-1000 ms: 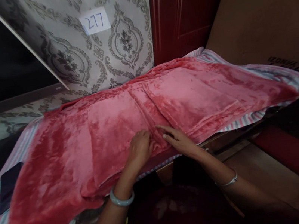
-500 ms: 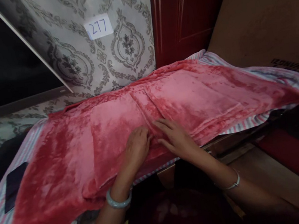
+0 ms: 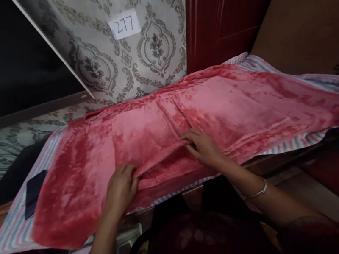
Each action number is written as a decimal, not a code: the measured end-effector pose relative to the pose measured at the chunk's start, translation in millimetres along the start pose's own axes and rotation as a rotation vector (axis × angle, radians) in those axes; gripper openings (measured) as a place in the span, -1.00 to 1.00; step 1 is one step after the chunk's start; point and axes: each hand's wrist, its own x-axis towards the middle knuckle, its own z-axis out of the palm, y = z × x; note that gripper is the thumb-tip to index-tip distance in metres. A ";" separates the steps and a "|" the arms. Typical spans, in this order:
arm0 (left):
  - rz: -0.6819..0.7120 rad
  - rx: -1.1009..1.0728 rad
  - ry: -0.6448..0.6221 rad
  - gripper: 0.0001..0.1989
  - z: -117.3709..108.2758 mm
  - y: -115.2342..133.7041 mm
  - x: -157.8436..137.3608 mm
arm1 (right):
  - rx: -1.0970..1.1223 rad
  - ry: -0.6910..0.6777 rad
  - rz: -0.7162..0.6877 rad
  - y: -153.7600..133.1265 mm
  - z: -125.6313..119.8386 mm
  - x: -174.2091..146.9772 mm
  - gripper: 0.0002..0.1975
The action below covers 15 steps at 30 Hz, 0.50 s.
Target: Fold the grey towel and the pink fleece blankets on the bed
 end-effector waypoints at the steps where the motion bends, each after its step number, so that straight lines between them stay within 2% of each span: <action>1: 0.010 -0.050 -0.006 -0.86 -3.2 -3.8 -4.0 | 0.006 0.000 -0.002 1.4 0.4 0.2 -0.73; 4: 0.031 -0.173 -0.024 -0.75 -8.0 -6.2 -10.2 | 0.013 -0.007 -0.012 6.3 2.1 0.3 -0.69; 7: 0.015 -0.211 0.015 -0.73 -7.0 -4.9 -10.1 | 0.013 -0.006 -0.038 10.2 3.3 0.2 -0.66; 12: 0.004 -0.029 0.147 -0.81 -1.1 -10.9 -11.7 | -0.009 0.008 -0.096 11.9 4.1 -1.3 -0.63; 15: 0.031 0.028 0.113 -0.80 2.2 -16.5 -18.2 | -0.017 -0.036 -0.136 13.4 6.0 -5.3 -0.63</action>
